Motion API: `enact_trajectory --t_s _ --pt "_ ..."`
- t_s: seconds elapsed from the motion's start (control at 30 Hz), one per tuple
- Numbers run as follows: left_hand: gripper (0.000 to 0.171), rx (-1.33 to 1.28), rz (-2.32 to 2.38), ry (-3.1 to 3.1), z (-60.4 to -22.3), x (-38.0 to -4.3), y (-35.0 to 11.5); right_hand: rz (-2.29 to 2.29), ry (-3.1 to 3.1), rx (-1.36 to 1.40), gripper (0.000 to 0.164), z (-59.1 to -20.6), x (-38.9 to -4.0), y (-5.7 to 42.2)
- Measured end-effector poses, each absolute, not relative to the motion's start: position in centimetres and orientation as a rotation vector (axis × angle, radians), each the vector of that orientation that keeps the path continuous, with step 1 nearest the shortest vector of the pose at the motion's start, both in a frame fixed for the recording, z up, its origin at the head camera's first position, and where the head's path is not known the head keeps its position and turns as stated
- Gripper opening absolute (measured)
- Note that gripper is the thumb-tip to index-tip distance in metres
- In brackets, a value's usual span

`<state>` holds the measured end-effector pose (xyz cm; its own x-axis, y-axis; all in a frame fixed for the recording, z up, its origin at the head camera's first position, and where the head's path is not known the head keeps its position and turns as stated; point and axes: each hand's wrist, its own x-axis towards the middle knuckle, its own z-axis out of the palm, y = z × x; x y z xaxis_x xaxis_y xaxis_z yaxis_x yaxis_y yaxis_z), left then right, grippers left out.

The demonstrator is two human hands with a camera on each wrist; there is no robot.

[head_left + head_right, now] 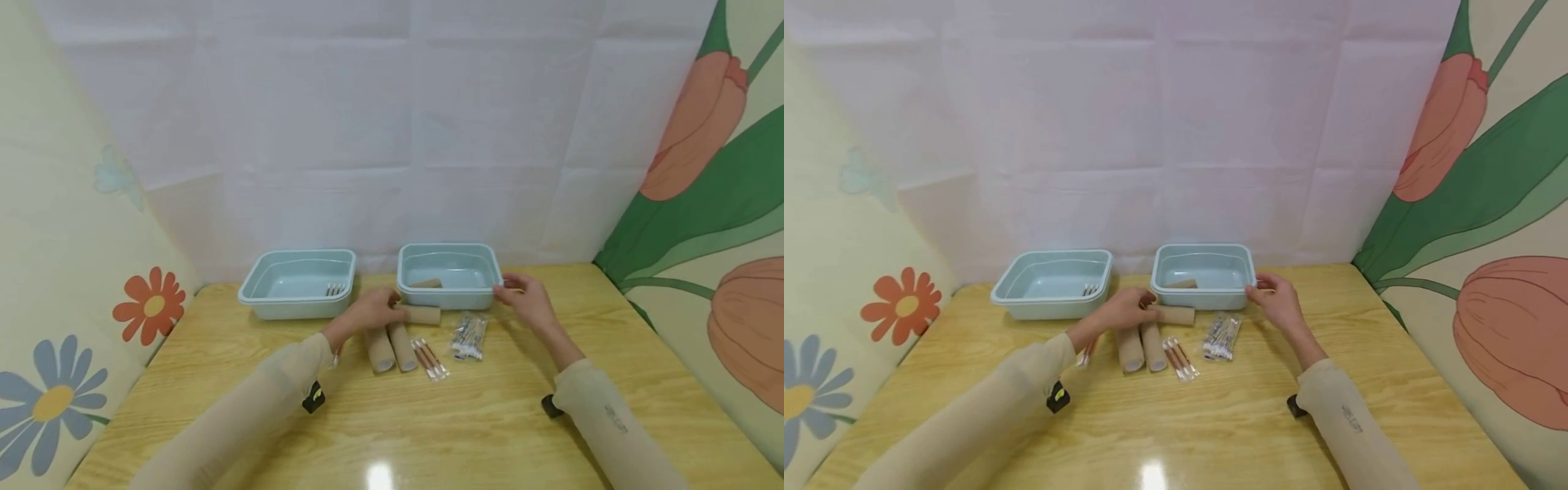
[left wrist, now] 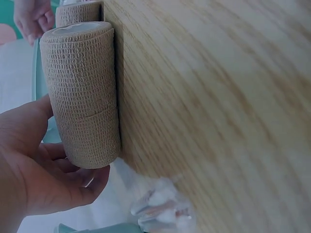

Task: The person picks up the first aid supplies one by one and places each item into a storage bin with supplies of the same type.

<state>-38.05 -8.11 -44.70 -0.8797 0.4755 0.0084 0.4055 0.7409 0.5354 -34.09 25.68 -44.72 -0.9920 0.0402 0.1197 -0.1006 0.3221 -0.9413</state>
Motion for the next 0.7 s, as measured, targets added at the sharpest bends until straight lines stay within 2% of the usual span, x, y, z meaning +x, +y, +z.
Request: enact_trajectory --t_s 0.43,0.7 --pt "0.043 0.921 0.775 2.796 -44.66 -37.78 -8.54 1.698 -2.458 0.068 0.053 -45.09 -34.42 25.89" --pt "0.037 0.961 0.743 2.803 -44.74 -37.83 -8.59 1.685 -2.460 0.069 0.052 -45.08 -34.34 25.84"
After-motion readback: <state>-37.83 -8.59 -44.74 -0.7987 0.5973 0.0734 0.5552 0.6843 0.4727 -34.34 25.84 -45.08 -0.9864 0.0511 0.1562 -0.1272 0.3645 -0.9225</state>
